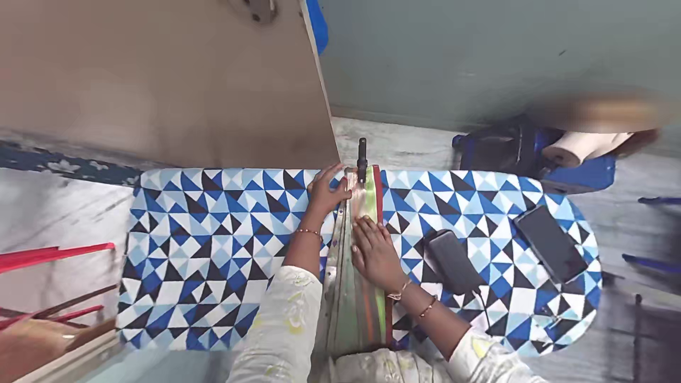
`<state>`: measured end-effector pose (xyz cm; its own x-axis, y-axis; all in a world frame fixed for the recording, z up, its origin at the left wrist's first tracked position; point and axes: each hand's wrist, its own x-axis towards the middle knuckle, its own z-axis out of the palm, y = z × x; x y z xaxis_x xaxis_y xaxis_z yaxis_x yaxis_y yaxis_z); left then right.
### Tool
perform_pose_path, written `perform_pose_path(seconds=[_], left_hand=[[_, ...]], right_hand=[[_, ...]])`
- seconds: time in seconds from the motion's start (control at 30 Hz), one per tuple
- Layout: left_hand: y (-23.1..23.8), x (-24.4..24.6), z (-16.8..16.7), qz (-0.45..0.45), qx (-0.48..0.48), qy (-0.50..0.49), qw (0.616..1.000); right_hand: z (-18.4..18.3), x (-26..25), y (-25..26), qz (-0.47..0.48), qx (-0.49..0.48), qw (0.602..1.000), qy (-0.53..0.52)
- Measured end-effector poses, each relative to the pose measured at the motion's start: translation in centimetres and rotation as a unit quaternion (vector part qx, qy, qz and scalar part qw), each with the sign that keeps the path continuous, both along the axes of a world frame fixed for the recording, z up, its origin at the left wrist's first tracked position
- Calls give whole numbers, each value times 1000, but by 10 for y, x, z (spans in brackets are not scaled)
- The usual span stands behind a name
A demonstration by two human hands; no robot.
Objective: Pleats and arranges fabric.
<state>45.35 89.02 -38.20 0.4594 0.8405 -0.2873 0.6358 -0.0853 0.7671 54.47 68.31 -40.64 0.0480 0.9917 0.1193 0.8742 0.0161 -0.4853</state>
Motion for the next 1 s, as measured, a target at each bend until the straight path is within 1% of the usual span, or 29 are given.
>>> perform_pose_path(seconds=[0.1,0.17,0.23,0.3,0.37,0.43,0.47,0.53,0.57,0.6,0.67,0.77,0.83,0.9,1.0], left_hand=[[-54,-41,4,76,19,-90,993],[-109,-79,12,116,28,-112,987],[-171,-120,24,136,-8,-117,984],[-229,-159,32,132,-48,-122,983],[-277,-195,39,105,-86,-90,987],[-310,-224,44,42,-133,-26,990],[-322,-237,45,-2,-169,12,986],[-338,-256,42,-77,-223,74,969],[-344,-263,37,-85,-238,91,963],[-351,-268,32,-71,-245,98,962],[-361,-275,20,-9,-244,96,965],[-364,-279,-2,81,-208,67,972],[-359,-276,-16,95,-175,44,979],[-352,-267,-24,61,-175,55,981],[-340,-246,-29,-18,-214,130,968]], right_hand=[[23,-6,-34,29,22,997,71],[40,0,-60,-6,40,995,96],[51,14,-86,-65,47,990,116],[59,30,-112,-119,28,984,128],[67,40,-138,-162,-10,976,146],[73,42,-158,-194,-23,965,176],[76,38,-169,-206,-24,960,187],[82,27,-187,-224,-37,948,222],[85,19,-193,-231,-55,940,245],[88,10,-200,-236,-76,931,266],[92,-13,-214,-233,-103,920,297],[93,-46,-236,-184,-120,929,297],[96,-65,-252,-152,-114,939,288],[102,-76,-269,-132,-99,948,273],[107,-81,-291,-144,-82,951,260]])
